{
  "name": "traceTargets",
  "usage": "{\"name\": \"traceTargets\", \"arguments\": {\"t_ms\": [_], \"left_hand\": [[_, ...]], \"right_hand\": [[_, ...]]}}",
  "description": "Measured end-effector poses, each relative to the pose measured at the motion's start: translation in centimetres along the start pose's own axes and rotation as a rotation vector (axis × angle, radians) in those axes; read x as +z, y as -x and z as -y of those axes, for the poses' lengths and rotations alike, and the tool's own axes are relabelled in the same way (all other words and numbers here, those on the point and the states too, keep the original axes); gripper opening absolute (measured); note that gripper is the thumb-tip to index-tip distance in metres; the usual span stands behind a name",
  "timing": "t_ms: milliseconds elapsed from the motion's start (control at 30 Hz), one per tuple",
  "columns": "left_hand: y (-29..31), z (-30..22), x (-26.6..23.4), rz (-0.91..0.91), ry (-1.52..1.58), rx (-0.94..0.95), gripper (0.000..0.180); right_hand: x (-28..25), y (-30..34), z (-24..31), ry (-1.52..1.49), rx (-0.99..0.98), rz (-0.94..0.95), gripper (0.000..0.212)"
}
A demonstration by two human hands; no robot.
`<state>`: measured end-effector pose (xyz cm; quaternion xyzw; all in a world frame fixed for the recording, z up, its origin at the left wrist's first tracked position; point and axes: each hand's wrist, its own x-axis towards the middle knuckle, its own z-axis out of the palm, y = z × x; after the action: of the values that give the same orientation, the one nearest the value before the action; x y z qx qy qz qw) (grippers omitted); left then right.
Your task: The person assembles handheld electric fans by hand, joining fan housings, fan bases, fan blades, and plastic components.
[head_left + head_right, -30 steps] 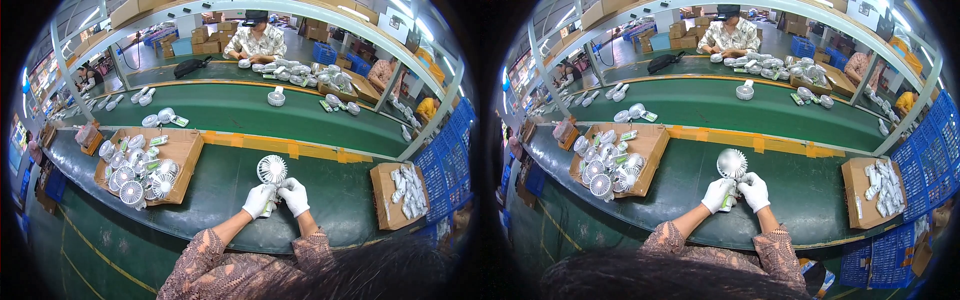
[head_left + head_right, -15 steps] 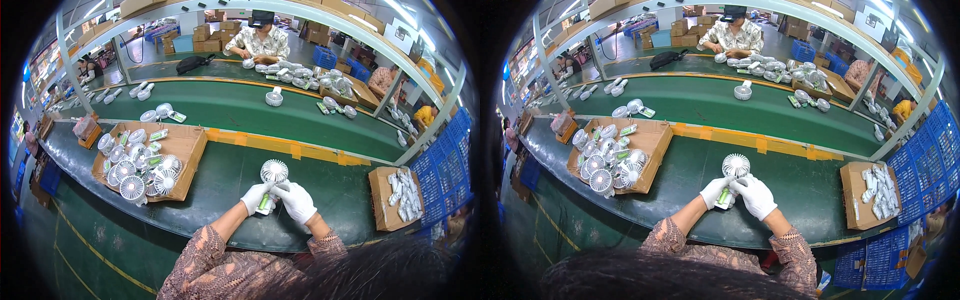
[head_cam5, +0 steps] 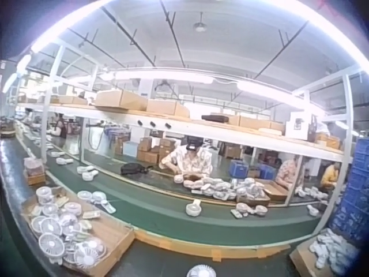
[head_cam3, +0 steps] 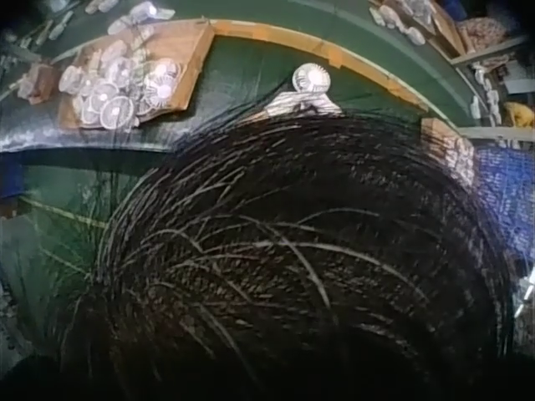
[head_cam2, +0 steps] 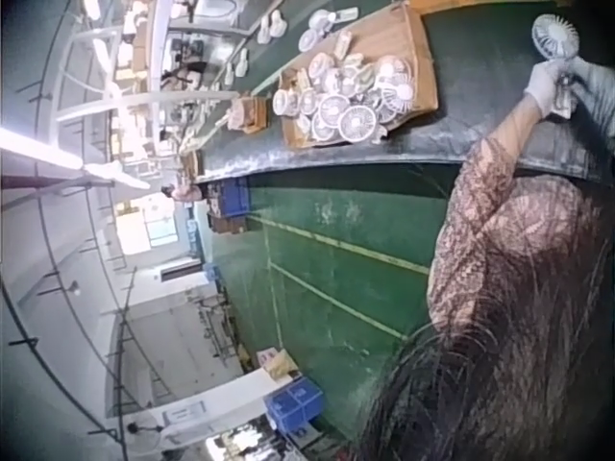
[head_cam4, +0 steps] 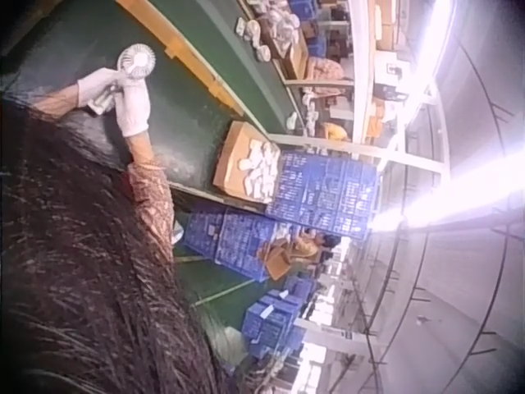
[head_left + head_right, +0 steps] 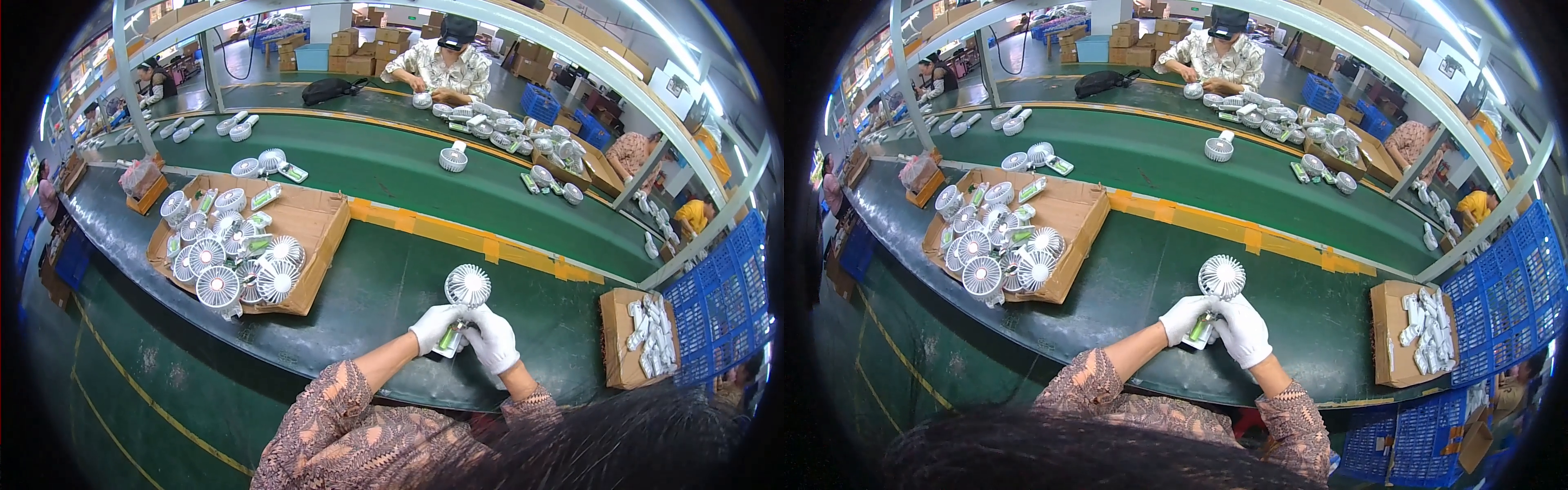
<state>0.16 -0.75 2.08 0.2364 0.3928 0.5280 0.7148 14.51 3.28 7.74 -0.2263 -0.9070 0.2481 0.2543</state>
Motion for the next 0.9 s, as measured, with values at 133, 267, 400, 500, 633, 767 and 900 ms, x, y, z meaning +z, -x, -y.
{"name": "traceTargets", "arguments": {"t_ms": [133,267,400,500,633,767,900], "left_hand": [[-0.4,0.6,0.1,-0.044,0.061,0.048,0.030],[-0.5,0.6,-0.1,-0.097,0.156,0.073,0.031],[-0.5,0.8,0.1,-0.094,0.174,0.107,0.028],[-1.3,1.6,-0.1,-0.103,0.218,0.176,0.030],[-1.6,2.1,-0.4,-0.189,0.139,0.336,0.031],[-1.3,1.3,0.2,-0.110,0.222,0.203,0.034],[-1.6,1.5,-1.2,-0.076,0.313,0.078,0.039]], "right_hand": [[1.0,0.8,-1.6,-0.101,0.141,-0.047,0.033],[0.7,0.5,-1.7,0.004,0.065,0.012,0.036],[0.5,-0.1,-0.6,0.130,-0.062,-0.066,0.031],[0.6,-0.4,-0.2,0.318,-0.154,-0.129,0.028],[1.0,-1.2,0.1,0.388,-0.223,-0.156,0.028],[1.5,-1.3,-1.1,-0.027,0.173,-0.141,0.022],[1.0,-2.7,-1.5,0.020,0.184,-0.007,0.024]]}}
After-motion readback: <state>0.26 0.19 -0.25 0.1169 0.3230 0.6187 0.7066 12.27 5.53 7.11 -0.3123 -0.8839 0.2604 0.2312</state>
